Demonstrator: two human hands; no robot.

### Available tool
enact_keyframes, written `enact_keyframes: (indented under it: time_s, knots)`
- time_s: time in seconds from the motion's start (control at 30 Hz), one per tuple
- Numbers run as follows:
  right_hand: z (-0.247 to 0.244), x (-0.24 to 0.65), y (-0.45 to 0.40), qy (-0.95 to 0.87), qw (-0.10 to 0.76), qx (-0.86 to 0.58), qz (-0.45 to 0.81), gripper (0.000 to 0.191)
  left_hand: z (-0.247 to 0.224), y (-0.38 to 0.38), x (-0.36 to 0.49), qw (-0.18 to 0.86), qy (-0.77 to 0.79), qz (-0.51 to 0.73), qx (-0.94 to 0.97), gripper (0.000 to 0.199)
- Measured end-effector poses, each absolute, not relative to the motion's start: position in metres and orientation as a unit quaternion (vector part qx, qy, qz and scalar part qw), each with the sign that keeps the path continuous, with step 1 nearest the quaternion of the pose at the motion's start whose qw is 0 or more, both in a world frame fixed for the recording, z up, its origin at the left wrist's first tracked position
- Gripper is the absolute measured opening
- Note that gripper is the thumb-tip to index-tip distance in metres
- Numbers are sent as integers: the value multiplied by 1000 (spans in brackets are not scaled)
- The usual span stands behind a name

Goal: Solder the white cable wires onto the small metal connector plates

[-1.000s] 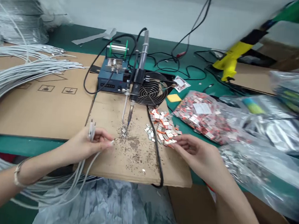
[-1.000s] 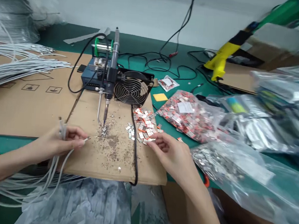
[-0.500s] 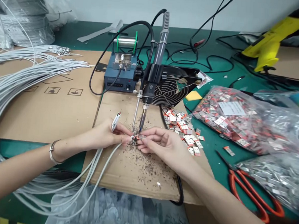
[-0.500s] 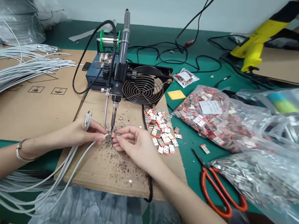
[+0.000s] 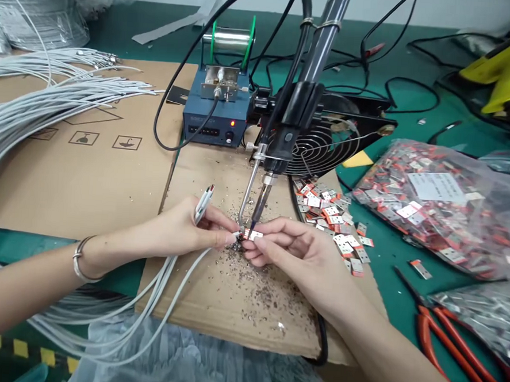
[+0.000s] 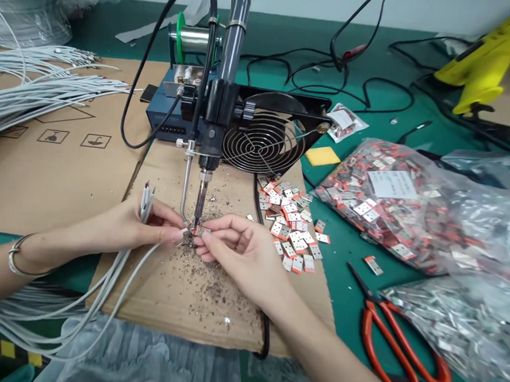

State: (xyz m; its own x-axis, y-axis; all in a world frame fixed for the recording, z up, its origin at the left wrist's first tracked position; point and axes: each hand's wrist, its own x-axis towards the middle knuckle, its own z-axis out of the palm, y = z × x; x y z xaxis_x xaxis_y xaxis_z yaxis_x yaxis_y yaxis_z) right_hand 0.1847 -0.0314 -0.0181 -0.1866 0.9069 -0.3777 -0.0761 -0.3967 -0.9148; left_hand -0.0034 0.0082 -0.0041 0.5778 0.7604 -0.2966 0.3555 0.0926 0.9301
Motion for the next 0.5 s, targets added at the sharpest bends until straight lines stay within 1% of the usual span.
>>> enact_keyframes:
  time_s: [0.27,0.5]
  knots:
    - [-19,186,-32,-408,379,-511,655,16,-5,9,-5,578,417,160,683,18]
    - [-16,186,-32,-413,372,-514,653,14,-5,8,-3,596,426,178,657,15]
